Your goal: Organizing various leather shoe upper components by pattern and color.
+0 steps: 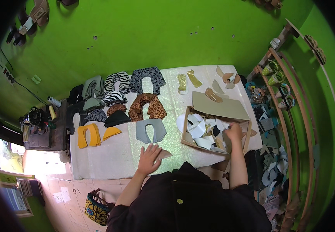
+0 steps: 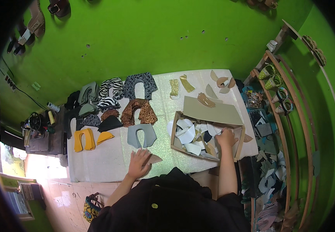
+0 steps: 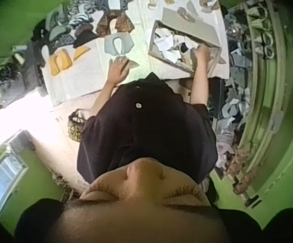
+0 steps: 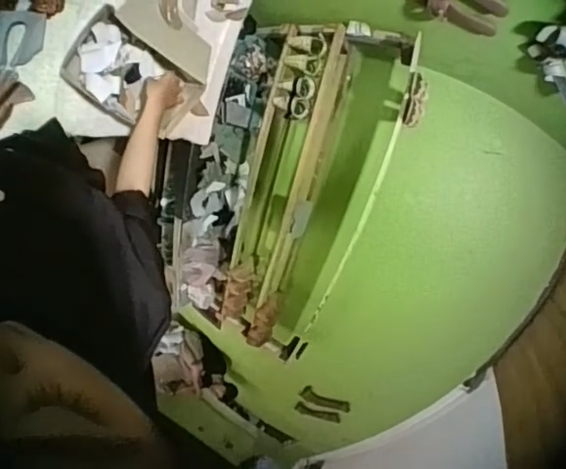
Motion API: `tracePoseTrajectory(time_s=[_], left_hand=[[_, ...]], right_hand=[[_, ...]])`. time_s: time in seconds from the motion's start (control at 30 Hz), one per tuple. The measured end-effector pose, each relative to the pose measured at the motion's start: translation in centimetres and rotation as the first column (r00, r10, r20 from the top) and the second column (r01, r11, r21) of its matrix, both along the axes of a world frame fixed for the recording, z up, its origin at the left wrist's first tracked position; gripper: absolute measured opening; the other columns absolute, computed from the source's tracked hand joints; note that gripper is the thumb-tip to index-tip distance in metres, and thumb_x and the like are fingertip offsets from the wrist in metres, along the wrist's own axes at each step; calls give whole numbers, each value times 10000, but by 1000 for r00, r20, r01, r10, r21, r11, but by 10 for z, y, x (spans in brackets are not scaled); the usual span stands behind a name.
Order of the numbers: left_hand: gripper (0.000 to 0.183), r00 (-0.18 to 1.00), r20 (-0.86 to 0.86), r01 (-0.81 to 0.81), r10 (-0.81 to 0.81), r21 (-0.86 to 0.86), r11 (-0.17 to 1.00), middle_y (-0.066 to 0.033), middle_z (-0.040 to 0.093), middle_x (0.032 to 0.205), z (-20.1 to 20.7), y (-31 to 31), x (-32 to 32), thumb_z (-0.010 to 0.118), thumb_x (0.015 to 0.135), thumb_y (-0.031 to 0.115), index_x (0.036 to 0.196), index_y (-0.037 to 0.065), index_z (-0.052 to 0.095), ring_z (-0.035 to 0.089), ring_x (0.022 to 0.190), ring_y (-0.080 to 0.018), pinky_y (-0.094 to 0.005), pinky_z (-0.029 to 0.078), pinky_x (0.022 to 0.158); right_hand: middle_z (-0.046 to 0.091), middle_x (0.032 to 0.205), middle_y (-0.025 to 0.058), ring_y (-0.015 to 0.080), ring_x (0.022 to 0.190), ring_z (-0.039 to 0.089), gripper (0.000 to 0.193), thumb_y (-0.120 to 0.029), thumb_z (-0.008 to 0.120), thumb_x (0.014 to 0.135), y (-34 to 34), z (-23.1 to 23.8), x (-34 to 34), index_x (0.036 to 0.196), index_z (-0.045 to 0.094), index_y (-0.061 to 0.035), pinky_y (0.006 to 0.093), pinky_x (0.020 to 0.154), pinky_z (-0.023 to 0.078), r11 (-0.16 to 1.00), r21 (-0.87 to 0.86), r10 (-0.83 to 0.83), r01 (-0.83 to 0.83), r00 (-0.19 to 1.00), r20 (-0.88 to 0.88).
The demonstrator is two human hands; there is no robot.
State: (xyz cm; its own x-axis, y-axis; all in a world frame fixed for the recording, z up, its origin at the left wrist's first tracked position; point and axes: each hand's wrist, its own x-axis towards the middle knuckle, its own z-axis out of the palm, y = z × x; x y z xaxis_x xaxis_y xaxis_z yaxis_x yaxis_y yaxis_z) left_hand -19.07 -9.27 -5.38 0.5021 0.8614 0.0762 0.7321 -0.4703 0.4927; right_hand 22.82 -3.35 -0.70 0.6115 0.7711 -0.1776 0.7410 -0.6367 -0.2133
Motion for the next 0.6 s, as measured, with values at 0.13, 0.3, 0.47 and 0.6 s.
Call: tracePoseTrajectory(time_s=[0.13, 0.3, 0.47, 0.6], left_hand=[[474, 980, 156, -146, 125, 129, 981, -138, 499, 1275, 21, 10, -6, 583, 770, 234, 1221, 100, 525, 382, 1249, -359, -576, 200, 1018], [391, 893, 428, -270, 137, 266, 926, -149, 551, 1142, 52, 31, -5, 626, 724, 174, 1090, 45, 577, 459, 1145, -342, -484, 311, 975], [345, 839, 520, -337, 159, 268, 903, -148, 576, 1053, 71, 36, -2, 610, 725, 85, 1064, 31, 580, 511, 1045, -332, -412, 381, 908], [295, 755, 617, -341, 221, 83, 936, -129, 590, 958, 82, 41, 0, 584, 772, 26, 1065, -2, 563, 578, 863, -234, -329, 444, 810]], right_hand=[[616, 1048, 72, 263, 1031, 570, 457, -313, 762, 642, 0, -17, -6, 1022, 596, -122, 560, 885, 348, 999, 41, -9, 4, 990, 138], [627, 1025, 56, 278, 1011, 571, 366, -343, 710, 692, 1, -53, 11, 987, 607, -151, 564, 865, 321, 990, 140, -21, 27, 999, -46], [649, 854, 75, 284, 877, 611, 341, -314, 703, 678, -1, -33, 8, 900, 612, -71, 542, 819, 360, 997, 69, 55, -43, 983, -178], [598, 738, 120, 247, 691, 580, 226, -167, 622, 680, -15, 36, -27, 841, 552, -25, 341, 619, 435, 933, 262, 303, -245, 930, -210]])
